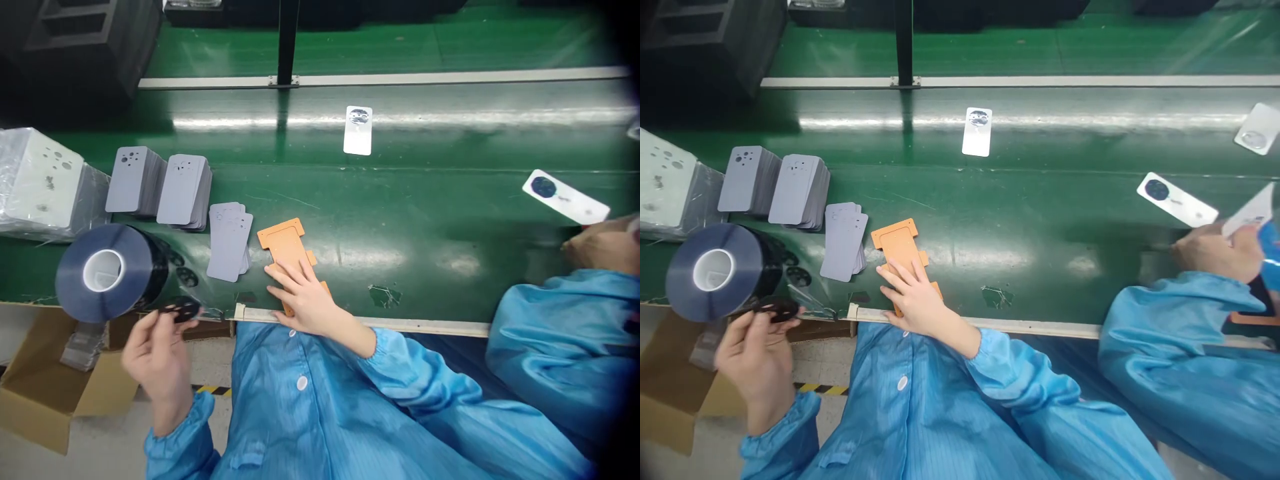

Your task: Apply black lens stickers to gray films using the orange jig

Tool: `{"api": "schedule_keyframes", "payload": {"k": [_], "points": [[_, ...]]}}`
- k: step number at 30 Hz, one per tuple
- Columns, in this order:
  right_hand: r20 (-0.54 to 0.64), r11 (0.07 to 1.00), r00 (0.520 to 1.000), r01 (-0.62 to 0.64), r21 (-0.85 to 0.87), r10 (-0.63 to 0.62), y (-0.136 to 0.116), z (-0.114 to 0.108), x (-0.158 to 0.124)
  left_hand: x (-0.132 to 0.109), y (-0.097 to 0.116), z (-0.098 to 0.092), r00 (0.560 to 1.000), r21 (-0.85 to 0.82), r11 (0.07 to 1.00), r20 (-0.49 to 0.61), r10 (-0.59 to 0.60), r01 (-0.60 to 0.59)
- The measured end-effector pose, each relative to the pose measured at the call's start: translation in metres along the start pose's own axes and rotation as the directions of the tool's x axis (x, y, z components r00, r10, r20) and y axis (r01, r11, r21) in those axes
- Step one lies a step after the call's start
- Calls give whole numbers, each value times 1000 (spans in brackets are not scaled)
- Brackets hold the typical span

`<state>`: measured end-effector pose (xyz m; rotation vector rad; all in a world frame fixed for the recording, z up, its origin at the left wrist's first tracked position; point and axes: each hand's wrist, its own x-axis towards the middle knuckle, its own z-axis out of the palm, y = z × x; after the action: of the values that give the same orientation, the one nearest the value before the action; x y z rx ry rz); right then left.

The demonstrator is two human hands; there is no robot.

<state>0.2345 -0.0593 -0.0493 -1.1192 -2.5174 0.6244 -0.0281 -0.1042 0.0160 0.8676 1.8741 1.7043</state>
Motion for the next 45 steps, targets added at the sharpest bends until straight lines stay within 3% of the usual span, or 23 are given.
{"api": "schedule_keyframes", "payload": {"k": [2,6,9,12,14,17,19,21,27,36,39,41,43,45], "points": [[-25,994,997,-78,-83,76,3,4,-8,-15,-9,22,975,36,992,187,-122,118],[-103,971,974,-211,-112,200,4,6,-3,-30,-19,61,844,79,964,468,-261,254],[-137,978,969,-207,-7,204,9,-3,2,-29,-14,79,772,61,954,573,-274,294],[-248,946,938,-172,274,242,11,-18,-2,-28,-7,87,744,45,949,610,-273,312],[-305,824,865,-190,534,397,11,-27,-8,-29,-4,92,714,52,944,641,-282,327],[-153,497,760,-246,832,632,14,-36,-14,-34,-1,103,659,70,939,695,-287,336],[-38,339,741,-260,904,670,20,-39,-14,-38,-1,113,636,75,944,721,-274,322],[0,284,735,-262,922,678,30,-43,-13,-42,-2,123,624,77,951,739,-256,300],[-88,387,691,-290,875,717,61,-63,-8,-43,-7,151,668,69,970,713,-211,234],[-87,497,765,-322,806,638,83,-75,12,-34,-16,181,684,80,977,704,-194,195],[-94,512,759,-337,790,644,94,-78,20,-32,-23,184,717,105,992,687,-123,70],[-94,479,726,-346,807,681,104,-78,25,-29,-30,183,734,129,976,678,43,-176],[-95,435,683,-344,832,724,113,-77,29,-28,-38,181,682,152,877,692,234,-456],[-99,412,658,-340,845,746,118,-75,30,-28,-45,178,595,160,770,735,325,-618]]}}
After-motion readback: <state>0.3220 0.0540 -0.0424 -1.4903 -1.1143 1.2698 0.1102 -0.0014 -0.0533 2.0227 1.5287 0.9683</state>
